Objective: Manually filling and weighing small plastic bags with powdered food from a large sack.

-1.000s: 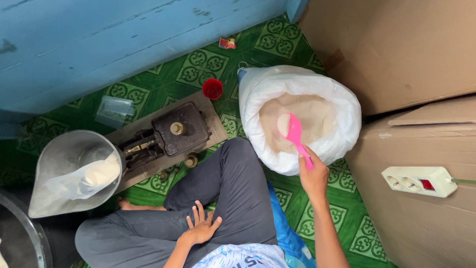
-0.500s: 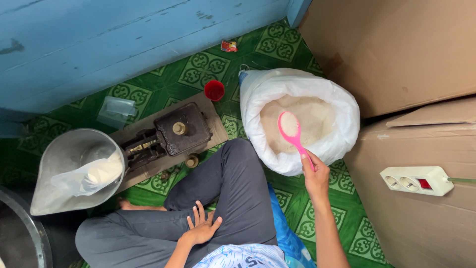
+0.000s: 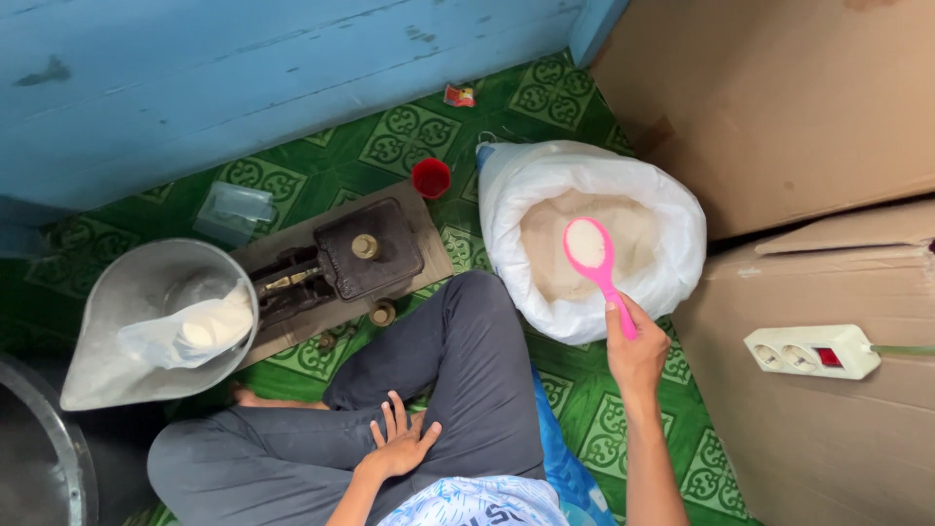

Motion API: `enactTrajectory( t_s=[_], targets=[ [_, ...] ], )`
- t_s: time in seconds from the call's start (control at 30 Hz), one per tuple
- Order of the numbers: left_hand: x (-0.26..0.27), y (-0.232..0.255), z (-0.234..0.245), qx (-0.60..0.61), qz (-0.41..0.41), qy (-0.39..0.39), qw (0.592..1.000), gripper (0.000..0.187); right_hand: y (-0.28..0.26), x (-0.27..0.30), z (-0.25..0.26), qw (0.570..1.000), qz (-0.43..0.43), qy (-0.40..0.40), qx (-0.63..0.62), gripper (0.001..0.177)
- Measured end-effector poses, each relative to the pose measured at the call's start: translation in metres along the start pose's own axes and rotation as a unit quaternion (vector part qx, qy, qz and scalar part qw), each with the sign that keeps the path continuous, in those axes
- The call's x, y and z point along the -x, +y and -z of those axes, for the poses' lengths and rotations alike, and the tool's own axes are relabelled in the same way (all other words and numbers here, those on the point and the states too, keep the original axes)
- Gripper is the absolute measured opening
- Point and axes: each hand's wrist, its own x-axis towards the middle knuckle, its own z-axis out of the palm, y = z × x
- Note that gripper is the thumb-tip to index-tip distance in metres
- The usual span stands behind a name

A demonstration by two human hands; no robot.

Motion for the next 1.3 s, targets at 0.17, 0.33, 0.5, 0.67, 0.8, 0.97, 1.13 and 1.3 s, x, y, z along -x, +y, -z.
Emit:
enactTrajectory(
  t_s=[0.17,0.33,0.5,0.67,0.8,0.97,1.13,1.3],
  targets=[
    [0.008,0.002,0.002,0.02,-0.015,0.01,1.0,0.088,-0.051,0.009,0.017,0.997,0.07,0.004,0.01,0.029],
    [0.005,-0.006,-0.009,0.047,-0.033,0.055,0.997,0.092,-0.111,0.02,0.031,0.988,0.146,-0.028,0.045,0.026],
    [0.012,-0.013,-0.013,0.063,-0.082,0.121,0.987,0.085,-0.162,0.037,0.032,0.975,0.201,-0.088,0.038,0.027],
    [0.062,-0.029,0.008,0.206,-0.164,0.285,0.922,0.065,-0.234,0.072,0.024,0.955,0.248,-0.162,0.012,0.023],
    [0.133,-0.037,0.044,0.328,-0.195,0.378,0.844,0.043,-0.267,0.097,0.005,0.93,0.308,-0.194,0.041,0.026],
    [0.191,-0.058,0.073,0.397,-0.248,0.502,0.727,0.024,-0.3,0.128,-0.02,0.919,0.316,-0.23,0.049,0.028],
    [0.22,-0.076,0.094,0.413,-0.281,0.626,0.598,0.013,-0.317,0.143,-0.047,0.911,0.33,-0.238,0.065,0.029],
    [0.217,-0.088,0.116,0.328,-0.238,0.755,0.516,0.056,-0.325,0.149,-0.073,0.896,0.361,-0.251,0.064,0.032]
  ],
)
